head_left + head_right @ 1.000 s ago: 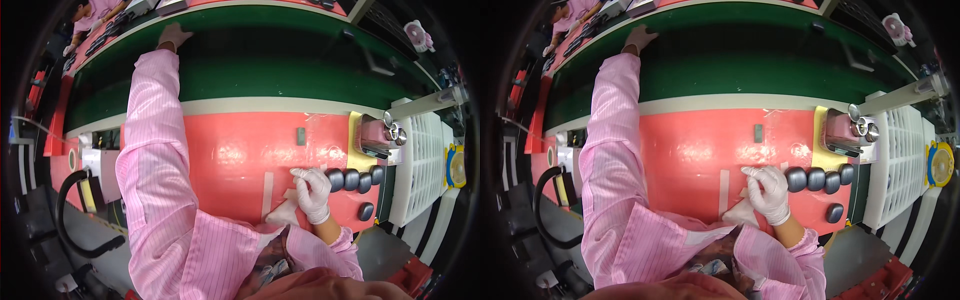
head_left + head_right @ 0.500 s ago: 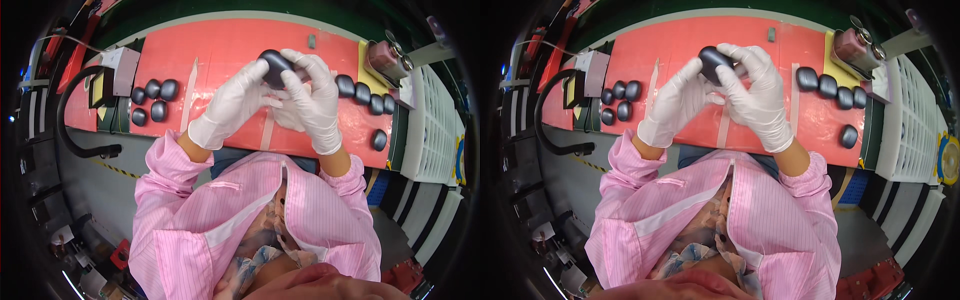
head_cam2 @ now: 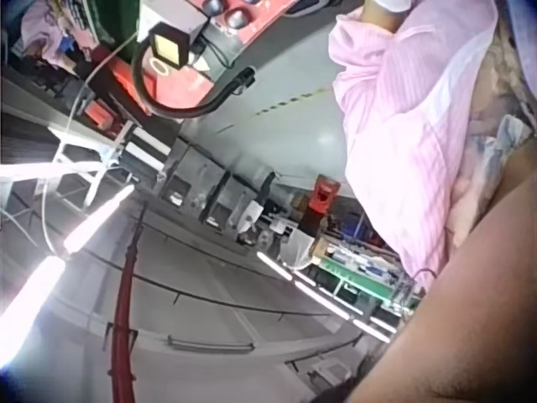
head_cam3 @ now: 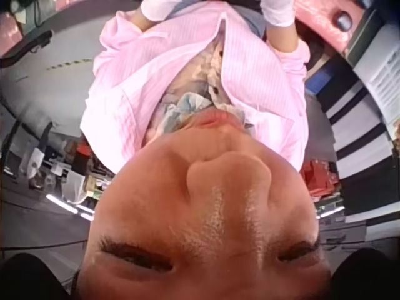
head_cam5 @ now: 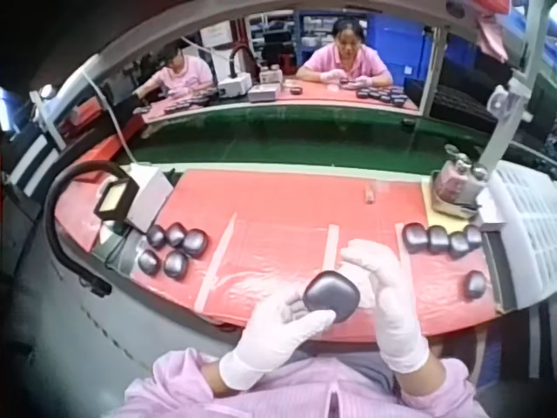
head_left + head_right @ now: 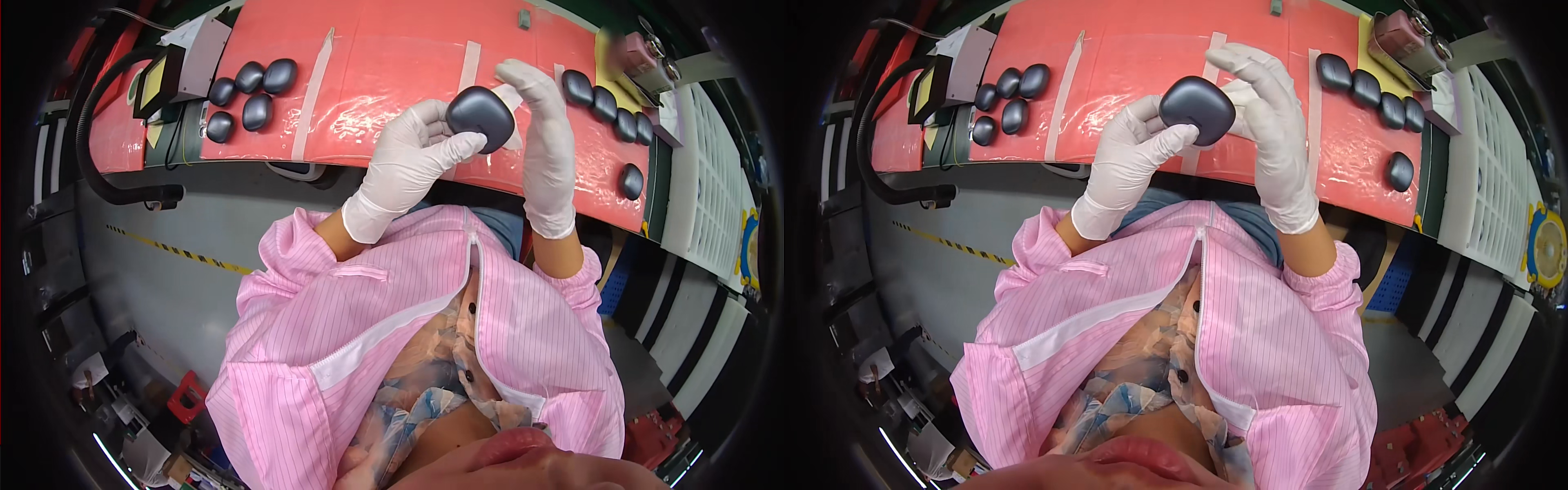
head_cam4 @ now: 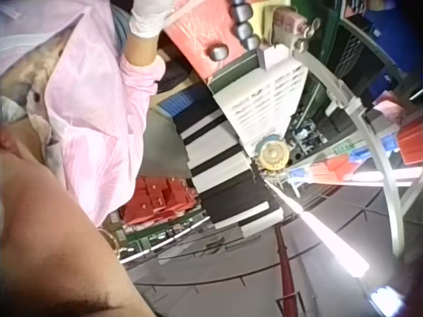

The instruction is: The worker is cleaning and inspecting small electronic cases, likely for wireless earbuds, using a swab and placing them into a tray.

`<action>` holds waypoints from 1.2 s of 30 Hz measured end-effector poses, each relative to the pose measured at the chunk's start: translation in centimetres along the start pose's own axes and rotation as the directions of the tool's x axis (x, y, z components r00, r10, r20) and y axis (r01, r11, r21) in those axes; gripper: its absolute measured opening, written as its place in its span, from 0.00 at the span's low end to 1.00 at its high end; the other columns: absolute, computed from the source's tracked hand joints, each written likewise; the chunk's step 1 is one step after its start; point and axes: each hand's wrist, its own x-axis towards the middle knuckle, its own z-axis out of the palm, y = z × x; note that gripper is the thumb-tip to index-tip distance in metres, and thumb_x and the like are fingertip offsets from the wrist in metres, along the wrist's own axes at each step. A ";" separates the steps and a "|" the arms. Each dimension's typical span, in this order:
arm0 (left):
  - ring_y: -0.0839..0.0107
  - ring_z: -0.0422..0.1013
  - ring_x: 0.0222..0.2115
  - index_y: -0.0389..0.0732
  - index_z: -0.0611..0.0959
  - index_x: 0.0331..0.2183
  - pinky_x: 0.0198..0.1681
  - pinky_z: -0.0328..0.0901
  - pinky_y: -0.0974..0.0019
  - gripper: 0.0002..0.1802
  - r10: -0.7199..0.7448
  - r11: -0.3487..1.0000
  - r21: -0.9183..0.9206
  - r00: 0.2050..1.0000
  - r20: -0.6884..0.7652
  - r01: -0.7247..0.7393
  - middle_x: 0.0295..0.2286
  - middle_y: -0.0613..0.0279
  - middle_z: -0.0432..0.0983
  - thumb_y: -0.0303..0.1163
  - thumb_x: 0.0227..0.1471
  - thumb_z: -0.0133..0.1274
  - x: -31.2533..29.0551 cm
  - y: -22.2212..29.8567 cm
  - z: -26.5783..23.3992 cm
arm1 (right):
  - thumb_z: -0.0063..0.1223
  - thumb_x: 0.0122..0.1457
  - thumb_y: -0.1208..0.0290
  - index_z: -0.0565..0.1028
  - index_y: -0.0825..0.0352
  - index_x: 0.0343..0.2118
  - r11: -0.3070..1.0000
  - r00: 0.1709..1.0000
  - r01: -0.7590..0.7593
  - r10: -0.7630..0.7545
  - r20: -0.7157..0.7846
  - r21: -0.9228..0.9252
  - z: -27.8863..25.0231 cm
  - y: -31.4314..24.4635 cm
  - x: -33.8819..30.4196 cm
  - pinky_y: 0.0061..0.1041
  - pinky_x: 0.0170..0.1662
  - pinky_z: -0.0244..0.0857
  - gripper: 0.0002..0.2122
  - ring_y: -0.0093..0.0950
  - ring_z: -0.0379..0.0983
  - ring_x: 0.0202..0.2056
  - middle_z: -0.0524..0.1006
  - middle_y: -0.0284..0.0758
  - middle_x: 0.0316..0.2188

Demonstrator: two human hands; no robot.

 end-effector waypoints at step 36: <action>0.63 0.71 0.24 0.38 0.78 0.33 0.30 0.67 0.66 0.21 -0.065 0.750 -0.355 0.472 -0.879 -0.558 0.27 0.57 0.75 0.48 0.51 0.50 -10.8 -4.2 -46.1 | 0.54 0.52 0.82 0.77 0.66 0.41 0.431 0.948 0.273 0.035 0.318 -0.860 -2.6 4.3 -1.8 0.26 0.43 0.63 0.12 0.32 0.70 0.34 0.74 0.36 0.30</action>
